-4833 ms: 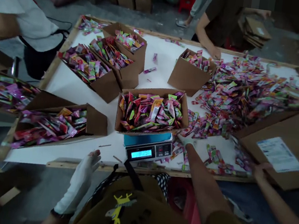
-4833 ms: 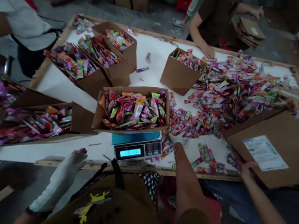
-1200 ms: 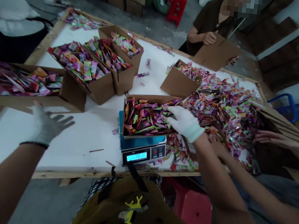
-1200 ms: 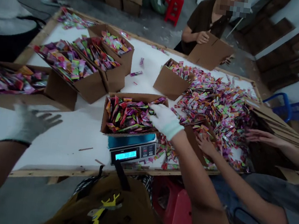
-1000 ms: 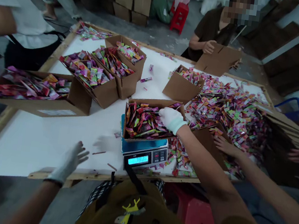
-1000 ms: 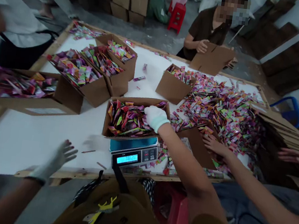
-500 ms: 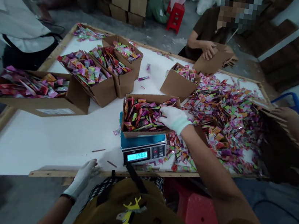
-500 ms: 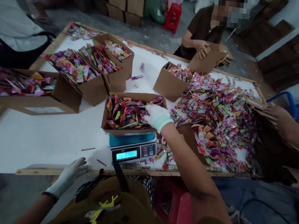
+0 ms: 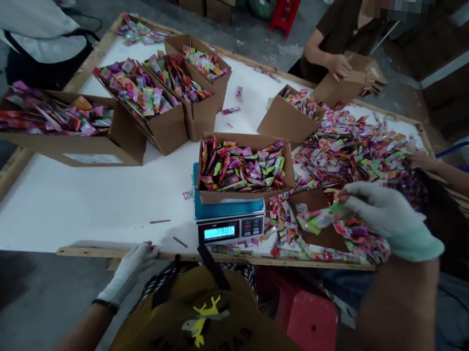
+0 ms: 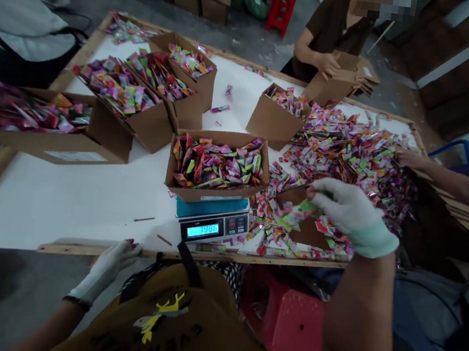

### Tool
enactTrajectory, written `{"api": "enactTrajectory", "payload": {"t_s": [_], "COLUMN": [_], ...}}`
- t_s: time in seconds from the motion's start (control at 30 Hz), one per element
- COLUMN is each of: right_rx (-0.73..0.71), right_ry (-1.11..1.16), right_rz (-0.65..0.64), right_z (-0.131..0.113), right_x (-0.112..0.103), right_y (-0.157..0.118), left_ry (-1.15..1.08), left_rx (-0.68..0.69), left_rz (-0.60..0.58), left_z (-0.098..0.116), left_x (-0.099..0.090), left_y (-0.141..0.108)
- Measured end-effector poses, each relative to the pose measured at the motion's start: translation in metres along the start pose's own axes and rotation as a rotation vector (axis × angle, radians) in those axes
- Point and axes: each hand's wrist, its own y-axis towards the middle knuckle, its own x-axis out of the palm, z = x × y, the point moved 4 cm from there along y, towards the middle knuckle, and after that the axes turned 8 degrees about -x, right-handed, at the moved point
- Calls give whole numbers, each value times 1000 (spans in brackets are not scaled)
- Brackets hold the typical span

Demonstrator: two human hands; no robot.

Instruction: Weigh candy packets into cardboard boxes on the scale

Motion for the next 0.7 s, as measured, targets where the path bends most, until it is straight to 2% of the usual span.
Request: {"api": "enactTrajectory", "payload": {"t_s": [0.03, 0.1, 0.2, 0.3, 0.4, 0.5, 0.57, 0.63, 0.7], "right_rx": [2, -25, -150, -314, -430, -481, -472, -409, -263], "right_ry": [-60, -109, -100, -130, -219, -290, -324, -365, -413], "right_rz": [-52, -67, 5, -6, -41, -96, -154, -167, -112], "right_z": [6, 8, -15, -47, -68, -77, -80, -79, -72], "right_x": [4, 15, 28, 39, 50, 61, 66, 67, 64], "right_y": [-4, -1, 19, 44, 64, 76, 82, 89, 96], "left_ry": [-5, -18, -52, -80, -35, -11, -26, -16, 61], "left_rx": [16, 69, 225, 423, 618, 773, 802, 798, 804], "left_rz": [0, -5, -50, -94, -155, -234, -258, -247, -208], "left_z": [10, 39, 106, 175, 225, 250, 259, 264, 267], "left_x": [0, 2, 15, 41, 71, 97, 112, 127, 143], "left_y": [-3, -9, -27, -63, -110, -153, -172, -181, -184]}}
